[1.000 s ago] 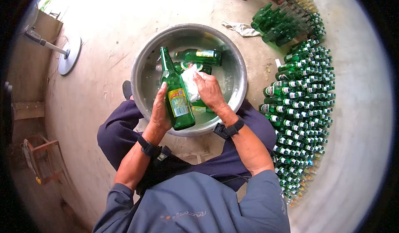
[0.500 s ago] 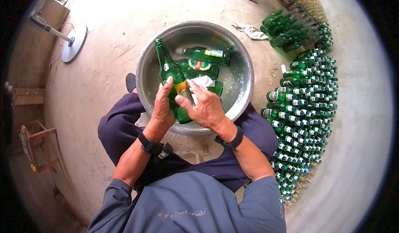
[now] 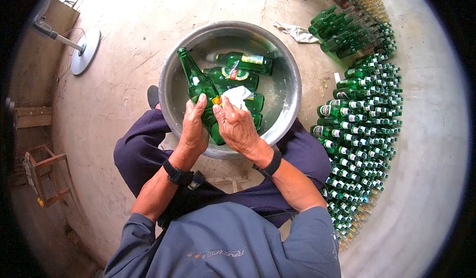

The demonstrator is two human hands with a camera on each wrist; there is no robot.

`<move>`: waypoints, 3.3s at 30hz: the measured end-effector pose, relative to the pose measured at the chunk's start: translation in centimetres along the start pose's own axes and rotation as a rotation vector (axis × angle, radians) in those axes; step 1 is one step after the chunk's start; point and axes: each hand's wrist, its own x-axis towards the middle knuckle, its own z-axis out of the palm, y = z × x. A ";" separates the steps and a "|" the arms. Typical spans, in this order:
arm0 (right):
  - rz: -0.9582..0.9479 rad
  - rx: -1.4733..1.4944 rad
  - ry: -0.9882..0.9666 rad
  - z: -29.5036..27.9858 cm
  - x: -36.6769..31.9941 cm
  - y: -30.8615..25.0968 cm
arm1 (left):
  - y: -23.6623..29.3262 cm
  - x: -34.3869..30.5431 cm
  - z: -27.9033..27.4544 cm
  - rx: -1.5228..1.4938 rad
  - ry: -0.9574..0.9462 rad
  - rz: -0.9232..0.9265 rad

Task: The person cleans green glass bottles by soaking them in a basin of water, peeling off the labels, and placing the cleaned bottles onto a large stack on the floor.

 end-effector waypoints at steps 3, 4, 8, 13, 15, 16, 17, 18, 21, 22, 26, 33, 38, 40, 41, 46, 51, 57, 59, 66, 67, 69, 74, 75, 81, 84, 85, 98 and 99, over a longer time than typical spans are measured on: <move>0.052 0.023 0.017 0.1 -0.1 0.0 | -0.4 0.2 -0.3 0.028 0.008 0.018; 0.052 0.022 0.016 0.1 0.0 0.0 | -0.4 0.2 -0.3 0.027 0.008 0.017; 0.052 -0.012 0.019 0.1 0.1 0.3 | -0.1 -0.1 -0.1 0.047 0.024 -0.022; 0.041 -0.096 0.037 -0.3 0.1 -0.3 | -0.1 -0.3 -0.2 0.150 0.087 0.037; -0.015 -0.120 0.056 0.0 0.2 -0.3 | 0.0 -0.4 -0.3 0.172 0.090 0.041; -0.014 -0.121 0.057 0.1 0.0 -0.3 | 0.0 -0.5 -0.3 0.173 0.088 0.041; 0.005 -0.136 0.024 0.2 -0.1 -0.3 | -0.1 -0.5 -0.3 0.172 0.088 0.042; 0.025 -0.152 -0.010 0.2 -0.2 -0.3 | -0.2 -0.6 -0.3 0.172 0.087 0.044; 0.017 -0.133 -0.014 0.3 -0.3 0.0 | -0.3 -0.8 -0.3 0.230 0.125 0.020; 0.018 -0.133 -0.013 0.3 -0.3 0.1 | -0.3 -0.9 -0.3 0.231 0.124 0.018; 0.031 -0.073 -0.043 0.2 -0.3 0.6 | -0.3 -0.8 -0.4 0.231 0.129 0.011; 0.003 -0.046 0.042 0.2 0.0 0.0 | -0.4 -0.5 -0.7 0.191 0.107 0.026; 0.051 -0.106 -0.074 -0.2 0.0 0.0 | -0.7 -0.4 -1.0 0.239 0.128 0.032; 0.056 -0.095 -0.098 -0.1 0.1 0.2 | -0.9 -0.5 -1.1 0.228 0.133 0.029; 0.018 -0.086 -0.065 0.1 0.1 0.4 | -0.9 -0.5 -1.2 0.226 0.133 0.024; 0.005 -0.117 -0.053 0.3 -0.1 0.8 | -0.7 -0.6 -1.1 0.208 0.124 -0.008; 0.033 -0.090 -0.081 -0.3 0.0 0.5 | -0.5 -0.5 -1.3 0.180 0.105 -0.010; -0.081 -0.212 0.015 -0.1 0.3 0.0 | -0.9 -0.2 -1.9 0.224 0.147 0.002; -0.101 -0.218 0.013 0.0 0.3 0.0 | -1.0 -0.3 -1.8 0.245 0.144 0.003; -0.081 -0.184 -0.011 0.2 0.4 0.6 | -1.0 -0.5 -1.6 0.263 0.141 0.018; -0.080 -0.184 -0.010 0.2 0.4 0.7 | -1.0 -0.5 -1.6 0.264 0.141 0.017; -0.057 -0.151 -0.010 0.3 0.4 0.7 | -0.9 -0.5 -1.7 0.260 0.147 0.000; -0.054 -0.098 -0.026 -0.1 0.5 0.4 | -0.7 -0.6 -1.4 0.214 0.137 -0.019; -0.089 -0.113 -0.027 -0.1 0.5 0.5 | -0.6 -0.6 -1.3 0.214 0.142 -0.023; -0.058 -0.125 -0.027 0.0 0.5 0.2 | -0.8 -0.8 -1.5 0.274 0.136 0.005; -0.025 -0.132 -0.045 0.0 0.5 0.3 | -1.2 -0.7 -1.5 0.247 0.130 0.004; -0.025 -0.132 -0.044 0.0 0.5 0.4 | -1.1 -0.7 -1.5 0.247 0.130 0.005; 0.024 -0.066 -0.039 -0.1 0.7 0.7 | -1.2 -0.5 -1.7 0.220 0.156 -0.046; 0.032 -0.066 -0.058 -0.2 0.7 0.5 | -1.1 -0.5 -1.7 0.250 0.160 -0.036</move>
